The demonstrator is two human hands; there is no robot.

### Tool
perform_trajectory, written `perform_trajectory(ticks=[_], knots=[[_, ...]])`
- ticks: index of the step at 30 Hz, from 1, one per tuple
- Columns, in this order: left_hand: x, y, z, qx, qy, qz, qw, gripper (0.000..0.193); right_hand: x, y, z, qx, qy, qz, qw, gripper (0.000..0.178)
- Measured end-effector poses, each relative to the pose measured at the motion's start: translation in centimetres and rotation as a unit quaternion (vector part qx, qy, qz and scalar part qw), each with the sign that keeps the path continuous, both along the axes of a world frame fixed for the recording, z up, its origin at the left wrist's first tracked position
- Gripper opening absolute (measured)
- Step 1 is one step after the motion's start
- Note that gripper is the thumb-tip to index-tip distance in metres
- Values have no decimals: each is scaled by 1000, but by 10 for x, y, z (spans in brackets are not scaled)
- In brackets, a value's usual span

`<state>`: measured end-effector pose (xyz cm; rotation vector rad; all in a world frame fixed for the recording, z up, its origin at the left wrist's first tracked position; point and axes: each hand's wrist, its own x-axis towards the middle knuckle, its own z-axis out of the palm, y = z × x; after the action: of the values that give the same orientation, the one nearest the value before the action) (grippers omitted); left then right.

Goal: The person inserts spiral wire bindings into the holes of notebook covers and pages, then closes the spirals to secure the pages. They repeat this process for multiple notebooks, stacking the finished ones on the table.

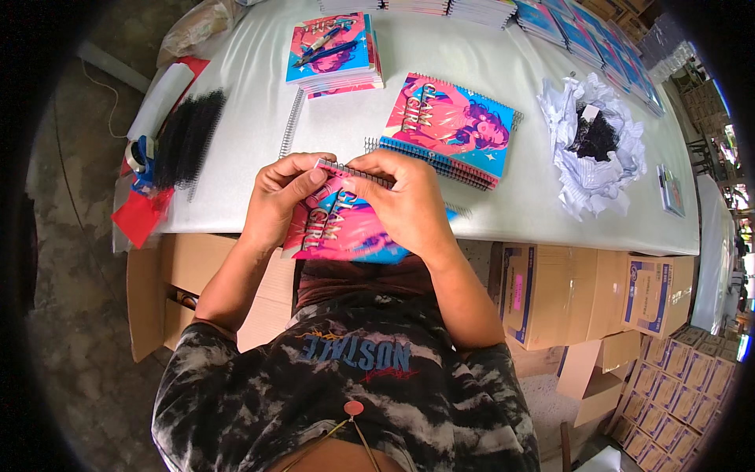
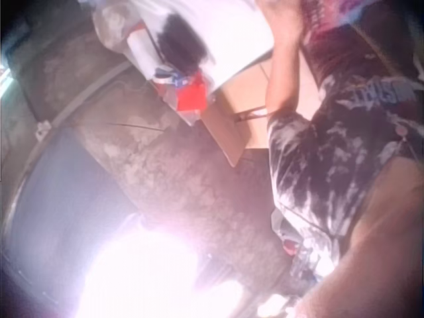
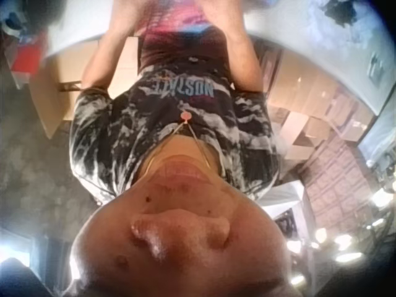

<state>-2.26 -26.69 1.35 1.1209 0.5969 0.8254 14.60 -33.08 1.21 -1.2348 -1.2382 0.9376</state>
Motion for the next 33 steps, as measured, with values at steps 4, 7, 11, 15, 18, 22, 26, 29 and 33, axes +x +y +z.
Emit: perform_trajectory(ticks=[4,7,11,15,18,22,26,29,33], knots=[[-1,11,5,53,8,-70,996,13,-6,1,-5,12,144,-21,989,20],[-4,21,0,100,8,-86,991,11,-14,-1,-2,20,81,-35,996,22],[2,23,10,254,136,-45,957,18,-13,-4,-5,70,25,-88,993,21],[28,33,32,563,316,253,721,65,26,0,2,257,244,-241,903,46],[67,44,14,235,81,134,959,64,50,7,10,333,330,-302,830,45],[121,47,-10,358,203,230,882,32,95,5,-68,166,23,-495,853,40],[123,60,-90,547,387,243,701,27,114,-10,-131,5,-262,-501,825,47],[119,56,-102,495,269,318,762,23,107,-5,-129,60,-106,-439,890,50],[123,55,-109,226,215,187,932,31,106,2,-125,62,-41,-458,886,44]])
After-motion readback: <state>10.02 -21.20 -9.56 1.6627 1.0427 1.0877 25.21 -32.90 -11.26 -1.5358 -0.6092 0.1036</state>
